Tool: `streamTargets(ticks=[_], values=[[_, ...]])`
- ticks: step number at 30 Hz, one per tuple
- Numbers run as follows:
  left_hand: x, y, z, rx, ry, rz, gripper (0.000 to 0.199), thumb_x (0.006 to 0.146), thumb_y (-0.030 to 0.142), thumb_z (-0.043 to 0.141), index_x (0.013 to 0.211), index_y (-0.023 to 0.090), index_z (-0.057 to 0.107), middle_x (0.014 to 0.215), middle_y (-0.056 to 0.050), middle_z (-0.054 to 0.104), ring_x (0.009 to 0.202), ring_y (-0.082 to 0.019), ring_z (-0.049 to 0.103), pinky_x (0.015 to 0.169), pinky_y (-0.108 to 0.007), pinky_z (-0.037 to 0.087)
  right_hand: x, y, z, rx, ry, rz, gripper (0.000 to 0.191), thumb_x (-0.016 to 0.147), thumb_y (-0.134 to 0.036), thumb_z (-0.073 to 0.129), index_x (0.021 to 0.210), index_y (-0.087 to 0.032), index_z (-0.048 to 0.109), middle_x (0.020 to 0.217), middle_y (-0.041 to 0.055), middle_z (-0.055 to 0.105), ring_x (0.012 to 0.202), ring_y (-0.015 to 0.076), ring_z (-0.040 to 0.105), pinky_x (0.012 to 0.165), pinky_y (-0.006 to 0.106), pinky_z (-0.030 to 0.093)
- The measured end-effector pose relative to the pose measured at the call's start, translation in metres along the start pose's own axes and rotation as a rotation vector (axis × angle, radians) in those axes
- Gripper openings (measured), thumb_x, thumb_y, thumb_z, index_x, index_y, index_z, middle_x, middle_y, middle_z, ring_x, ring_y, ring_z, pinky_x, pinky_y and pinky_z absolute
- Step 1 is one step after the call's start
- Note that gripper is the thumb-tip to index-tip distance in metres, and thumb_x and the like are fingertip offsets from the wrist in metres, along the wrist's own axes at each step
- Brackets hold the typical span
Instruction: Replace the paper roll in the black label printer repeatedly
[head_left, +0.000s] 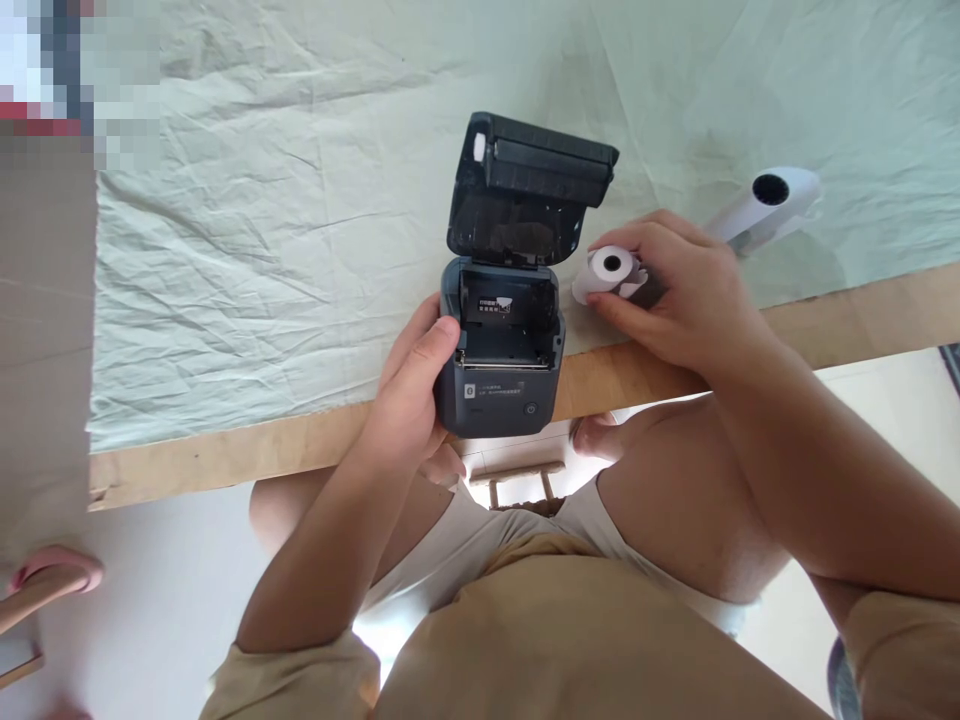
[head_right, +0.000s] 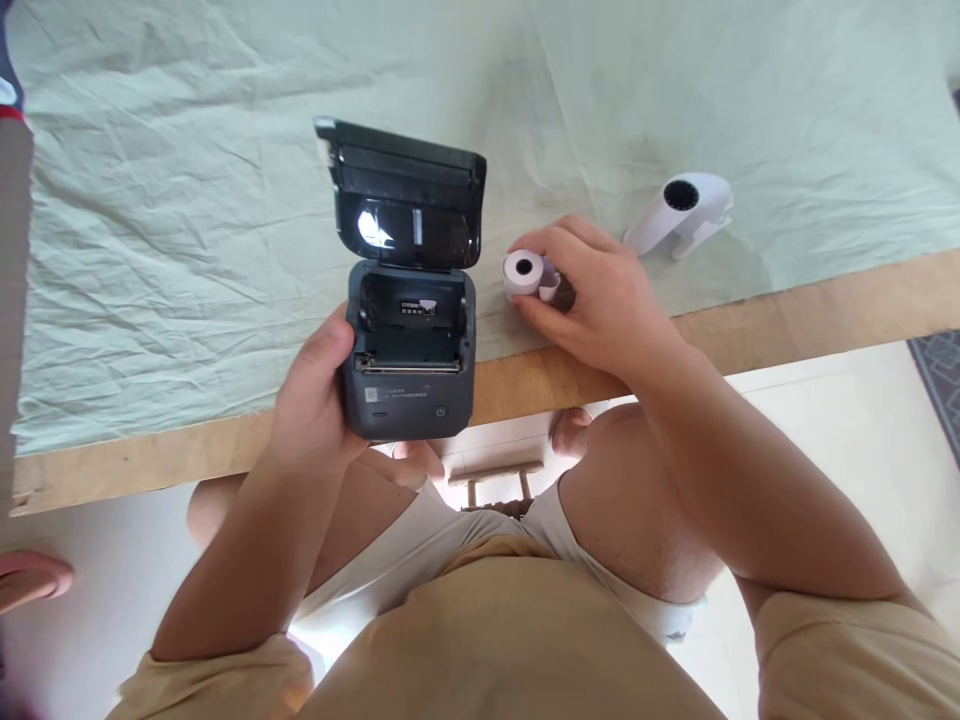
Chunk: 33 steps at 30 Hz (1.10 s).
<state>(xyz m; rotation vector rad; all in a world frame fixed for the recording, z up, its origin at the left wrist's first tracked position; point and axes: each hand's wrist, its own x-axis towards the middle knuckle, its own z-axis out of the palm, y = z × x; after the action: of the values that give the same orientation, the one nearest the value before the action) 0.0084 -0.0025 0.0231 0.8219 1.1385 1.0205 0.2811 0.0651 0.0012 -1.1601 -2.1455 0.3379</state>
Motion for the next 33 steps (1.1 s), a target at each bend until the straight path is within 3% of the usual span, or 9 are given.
streamTargets(ticks=[4, 9, 11, 14, 17, 20, 26, 30, 33], values=[[0.003, -0.005, 0.0, -0.095, 0.019, 0.026, 0.046, 0.095, 0.068, 0.082, 0.115, 0.027, 0.077, 0.113, -0.006, 0.088, 0.123, -0.039, 0.083, 0.083, -0.046, 0.072, -0.001, 0.0, -0.006, -0.02, 0.032, -0.04, 0.03, 0.096, -0.026, 0.076, 0.125, -0.036, 0.075, 0.11, 0.0033, 0.08, 0.1, 0.0272, 0.079, 0.087, 0.048, 0.069], [0.005, -0.008, 0.001, -0.141, 0.011, 0.025, 0.048, 0.091, 0.069, 0.087, 0.111, 0.026, 0.076, 0.109, -0.004, 0.086, 0.105, -0.033, 0.083, 0.07, -0.038, 0.065, -0.009, -0.018, -0.01, 0.06, 0.289, -0.075, 0.058, 0.093, -0.048, 0.083, 0.148, -0.041, 0.066, 0.12, 0.0034, 0.078, 0.099, 0.0299, 0.079, 0.077, 0.049, 0.064], [0.004, -0.008, 0.001, -0.133, 0.011, 0.056, 0.049, 0.09, 0.067, 0.092, 0.113, 0.026, 0.077, 0.106, -0.003, 0.085, 0.098, -0.029, 0.082, 0.071, -0.036, 0.064, -0.008, -0.038, -0.008, 0.089, 0.276, -0.067, 0.053, 0.092, -0.053, 0.085, 0.14, -0.039, 0.066, 0.117, 0.0026, 0.079, 0.098, 0.0305, 0.081, 0.073, 0.047, 0.063], [0.002, -0.008, 0.0, -0.101, 0.001, 0.099, 0.051, 0.087, 0.064, 0.097, 0.115, 0.026, 0.078, 0.106, -0.004, 0.084, 0.094, -0.027, 0.082, 0.075, -0.036, 0.066, 0.0, -0.068, -0.004, 0.024, 0.17, -0.016, 0.024, 0.102, -0.05, 0.076, 0.119, -0.035, 0.069, 0.111, 0.0024, 0.083, 0.101, 0.0301, 0.084, 0.082, 0.05, 0.068], [0.002, -0.009, -0.001, -0.087, -0.012, 0.09, 0.053, 0.088, 0.065, 0.097, 0.117, 0.025, 0.076, 0.109, -0.005, 0.084, 0.099, -0.028, 0.083, 0.077, -0.035, 0.068, 0.01, -0.081, 0.003, -0.08, 0.059, 0.028, 0.014, 0.109, -0.044, 0.066, 0.116, -0.033, 0.07, 0.114, 0.0034, 0.085, 0.11, 0.0295, 0.084, 0.09, 0.048, 0.072], [0.004, -0.01, -0.003, -0.077, -0.033, 0.076, 0.063, 0.086, 0.069, 0.097, 0.124, 0.025, 0.075, 0.109, -0.006, 0.084, 0.099, -0.029, 0.084, 0.074, -0.035, 0.069, 0.016, -0.077, 0.012, -0.131, 0.052, -0.038, 0.009, 0.111, -0.036, 0.065, 0.117, -0.031, 0.07, 0.117, 0.0028, 0.086, 0.11, 0.0268, 0.084, 0.09, 0.043, 0.071], [0.004, -0.013, -0.005, -0.07, -0.062, 0.129, 0.058, 0.094, 0.071, 0.09, 0.124, 0.024, 0.076, 0.117, -0.007, 0.086, 0.108, -0.029, 0.085, 0.081, -0.035, 0.071, 0.021, -0.064, 0.028, -0.101, 0.253, -0.358, 0.014, 0.105, -0.015, 0.069, 0.106, -0.028, 0.067, 0.103, -0.0032, 0.089, 0.085, 0.0187, 0.085, 0.077, 0.036, 0.066], [0.004, -0.013, -0.004, -0.082, -0.082, 0.133, 0.053, 0.098, 0.069, 0.087, 0.124, 0.024, 0.078, 0.12, -0.007, 0.087, 0.108, -0.028, 0.085, 0.082, -0.033, 0.07, 0.027, -0.062, 0.03, -0.032, 0.233, -0.386, 0.017, 0.102, -0.014, 0.073, 0.097, -0.028, 0.067, 0.108, -0.003, 0.09, 0.093, 0.0198, 0.087, 0.079, 0.037, 0.066], [0.005, -0.013, -0.003, -0.09, -0.07, 0.14, 0.05, 0.098, 0.068, 0.087, 0.122, 0.024, 0.08, 0.118, -0.007, 0.087, 0.108, -0.028, 0.085, 0.083, -0.034, 0.069, 0.025, -0.065, 0.027, 0.012, 0.261, -0.413, 0.019, 0.102, -0.013, 0.074, 0.093, -0.029, 0.066, 0.099, -0.0048, 0.088, 0.088, 0.0189, 0.085, 0.077, 0.038, 0.063]])
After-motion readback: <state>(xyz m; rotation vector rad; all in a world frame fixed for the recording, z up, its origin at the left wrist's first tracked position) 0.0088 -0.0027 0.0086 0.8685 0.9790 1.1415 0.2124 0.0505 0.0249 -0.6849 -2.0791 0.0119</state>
